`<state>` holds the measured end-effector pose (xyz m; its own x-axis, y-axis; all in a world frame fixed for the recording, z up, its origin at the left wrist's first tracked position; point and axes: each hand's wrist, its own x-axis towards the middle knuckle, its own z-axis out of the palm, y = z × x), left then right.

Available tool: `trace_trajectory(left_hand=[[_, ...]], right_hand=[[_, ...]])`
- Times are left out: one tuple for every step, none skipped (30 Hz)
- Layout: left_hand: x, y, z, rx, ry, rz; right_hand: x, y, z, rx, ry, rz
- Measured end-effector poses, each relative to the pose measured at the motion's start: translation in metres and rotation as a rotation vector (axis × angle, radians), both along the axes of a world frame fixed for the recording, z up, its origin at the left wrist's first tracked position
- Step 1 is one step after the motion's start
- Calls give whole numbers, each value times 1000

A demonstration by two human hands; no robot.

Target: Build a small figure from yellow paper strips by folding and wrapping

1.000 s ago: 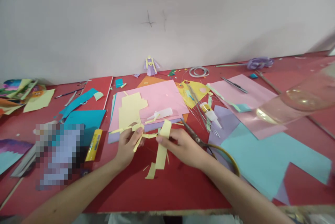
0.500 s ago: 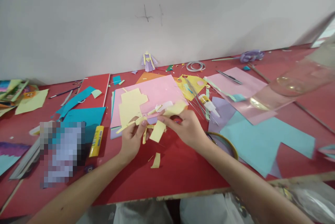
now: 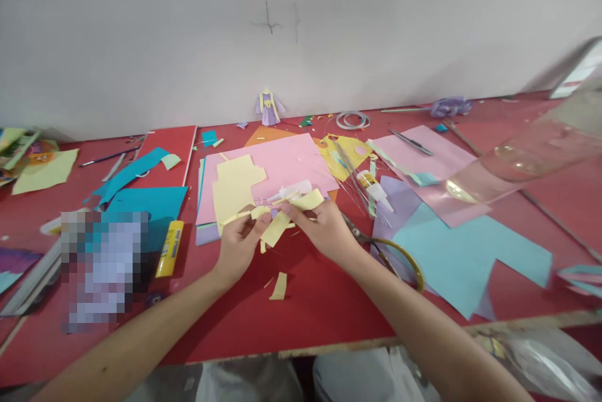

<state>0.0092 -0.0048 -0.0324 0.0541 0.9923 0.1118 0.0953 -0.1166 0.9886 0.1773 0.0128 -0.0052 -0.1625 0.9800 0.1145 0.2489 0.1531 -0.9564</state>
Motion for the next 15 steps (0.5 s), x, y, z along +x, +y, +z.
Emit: trace_trajectory(left_hand=[[0,0,-1,-12,-5,-7],[0,0,-1,-22,-7,-14],[0,0,-2,-28,-3,-24],[0,1,-2,-29,4,-33],[0,1,-2,-27,13,-39],[0,1,-2,-23,23,-41],[0,2,-2,-16,31,-38],[0,2,-2,-6,36,-32],[0,3,-2,5,39,-23],[1,3,-2,11,39,-17],[1,4,-2,10,37,-20],[1,4,-2,0,32,-31],[0,5,-2,-20,25,-49],[0,5,-1,-47,18,-71],[0,6,-1,-76,10,-92]], right_hand=[[1,0,0,-9,11,-6],[2,0,-1,-23,26,-2],[2,1,-2,-42,46,12],[2,1,-4,-65,70,33],[2,2,-6,-94,95,60],[2,2,-8,-132,121,83],[2,2,-9,-178,144,101],[2,2,-10,-223,164,112],[2,2,-10,-260,176,116],[2,1,-10,-281,171,120],[2,1,-9,-281,148,125],[3,1,-9,-259,107,127],[3,1,-8,-224,53,129],[4,1,-8,-187,-2,130],[4,1,-8,-155,-49,133]])
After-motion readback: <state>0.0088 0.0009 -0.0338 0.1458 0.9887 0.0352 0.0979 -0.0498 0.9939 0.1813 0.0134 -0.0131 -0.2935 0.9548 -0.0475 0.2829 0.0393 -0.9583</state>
